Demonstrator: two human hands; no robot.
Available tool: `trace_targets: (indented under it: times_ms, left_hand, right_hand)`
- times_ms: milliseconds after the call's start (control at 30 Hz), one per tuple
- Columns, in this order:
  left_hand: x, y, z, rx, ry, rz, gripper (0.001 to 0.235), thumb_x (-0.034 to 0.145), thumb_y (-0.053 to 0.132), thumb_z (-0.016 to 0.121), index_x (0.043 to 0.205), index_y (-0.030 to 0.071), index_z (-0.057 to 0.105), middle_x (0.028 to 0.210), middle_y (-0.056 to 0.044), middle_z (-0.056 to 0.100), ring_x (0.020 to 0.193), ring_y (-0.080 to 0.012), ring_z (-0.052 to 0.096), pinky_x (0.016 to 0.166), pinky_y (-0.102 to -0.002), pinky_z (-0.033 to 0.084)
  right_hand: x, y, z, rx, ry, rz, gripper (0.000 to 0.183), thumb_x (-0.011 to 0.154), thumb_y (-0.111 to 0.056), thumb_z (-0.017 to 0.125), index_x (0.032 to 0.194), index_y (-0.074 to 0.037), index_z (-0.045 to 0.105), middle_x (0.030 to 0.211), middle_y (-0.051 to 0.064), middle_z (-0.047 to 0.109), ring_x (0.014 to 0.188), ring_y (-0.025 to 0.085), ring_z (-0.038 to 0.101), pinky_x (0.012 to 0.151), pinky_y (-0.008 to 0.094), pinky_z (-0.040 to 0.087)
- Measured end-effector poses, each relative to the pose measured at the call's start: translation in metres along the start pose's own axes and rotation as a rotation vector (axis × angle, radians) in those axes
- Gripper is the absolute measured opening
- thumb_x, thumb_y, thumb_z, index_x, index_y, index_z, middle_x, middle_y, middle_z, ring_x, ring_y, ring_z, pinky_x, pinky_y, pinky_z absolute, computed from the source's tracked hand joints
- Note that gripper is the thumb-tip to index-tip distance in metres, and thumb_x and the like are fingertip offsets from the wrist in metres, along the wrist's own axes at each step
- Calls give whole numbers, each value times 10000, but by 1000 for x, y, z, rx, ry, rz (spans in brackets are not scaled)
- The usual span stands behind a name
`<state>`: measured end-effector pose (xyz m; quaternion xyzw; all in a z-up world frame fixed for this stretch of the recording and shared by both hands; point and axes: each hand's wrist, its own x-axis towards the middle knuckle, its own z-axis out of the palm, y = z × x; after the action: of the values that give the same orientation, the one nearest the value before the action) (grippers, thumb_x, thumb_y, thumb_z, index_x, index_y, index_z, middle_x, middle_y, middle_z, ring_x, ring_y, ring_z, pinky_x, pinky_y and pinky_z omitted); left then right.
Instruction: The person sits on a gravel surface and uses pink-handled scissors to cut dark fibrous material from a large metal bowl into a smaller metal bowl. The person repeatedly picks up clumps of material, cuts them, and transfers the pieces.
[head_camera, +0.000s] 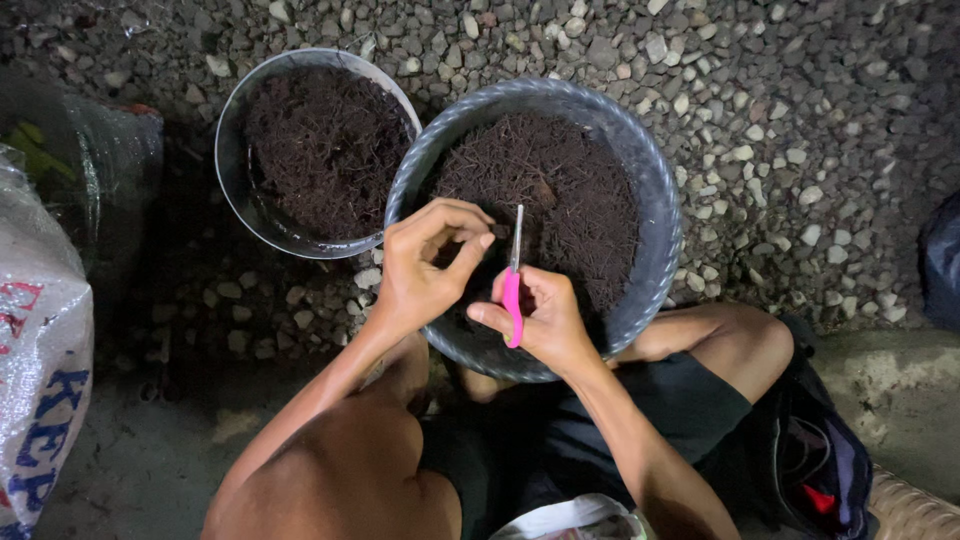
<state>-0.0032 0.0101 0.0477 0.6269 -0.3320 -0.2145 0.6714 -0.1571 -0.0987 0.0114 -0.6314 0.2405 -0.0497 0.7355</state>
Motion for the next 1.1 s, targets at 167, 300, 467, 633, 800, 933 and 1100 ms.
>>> trace_targets:
  times_ms: [167,300,467,633,800,933,1100]
  left_hand:
    - [-2,-6,0,15,97,-62,126,926,-73,721,1039,-63,665,932,-94,727,857,-118,718,786,-255,599]
    - [-3,-8,0,61,101,-10,62,948,-68,719,1009,-57,717,906,-95,718,788,-120,699,696,-247,572]
    - [-3,-8,-2,62,109,-2,59,954,-47,707,1012,-53,719,944,-84,715,787,-107,685,690,-236,554]
    - [-5,-8,-2,91,135,-2,71,956,-37,717,1026,-48,721,968,-87,716,802,-98,673,695,-230,533]
    - [-5,-8,-3,79,109,23,55,974,-41,701,1027,-56,698,971,-84,702,823,-102,653,720,-236,525]
    - [-5,-7,-3,55,40,-24,27,971,-29,686,993,-43,691,925,-64,692,785,-81,646,672,-225,520]
    - [-5,-6,-4,84,63,-33,13,967,-26,689,979,-30,685,900,-51,690,758,-70,631,644,-229,503]
  right_hand:
    - [-3,-13,1,112,-91,94,268,776,-53,868,934,-42,652,790,-25,650,659,45,598,565,219,504]
    - [-10,-13,1,145,-37,149,345,735,-82,850,1024,-73,663,817,-7,723,693,61,659,573,220,536]
    - [-10,-5,3,36,-79,-58,309,841,-90,886,1042,-22,662,867,-14,640,769,55,595,675,217,499]
    - [-7,-9,0,105,-141,38,388,838,-265,853,1080,-51,637,867,-42,644,727,28,567,638,194,460]
    - [-2,-18,4,-89,-144,18,432,807,-263,868,1109,-25,670,856,-53,663,719,14,559,643,185,466]
    - [4,-20,5,-66,-103,-10,371,819,-181,868,1092,-13,681,821,-52,657,717,9,576,644,181,485]
    - [4,-13,9,-27,-47,-60,232,866,-101,860,926,-20,651,759,-64,568,676,7,482,589,192,397]
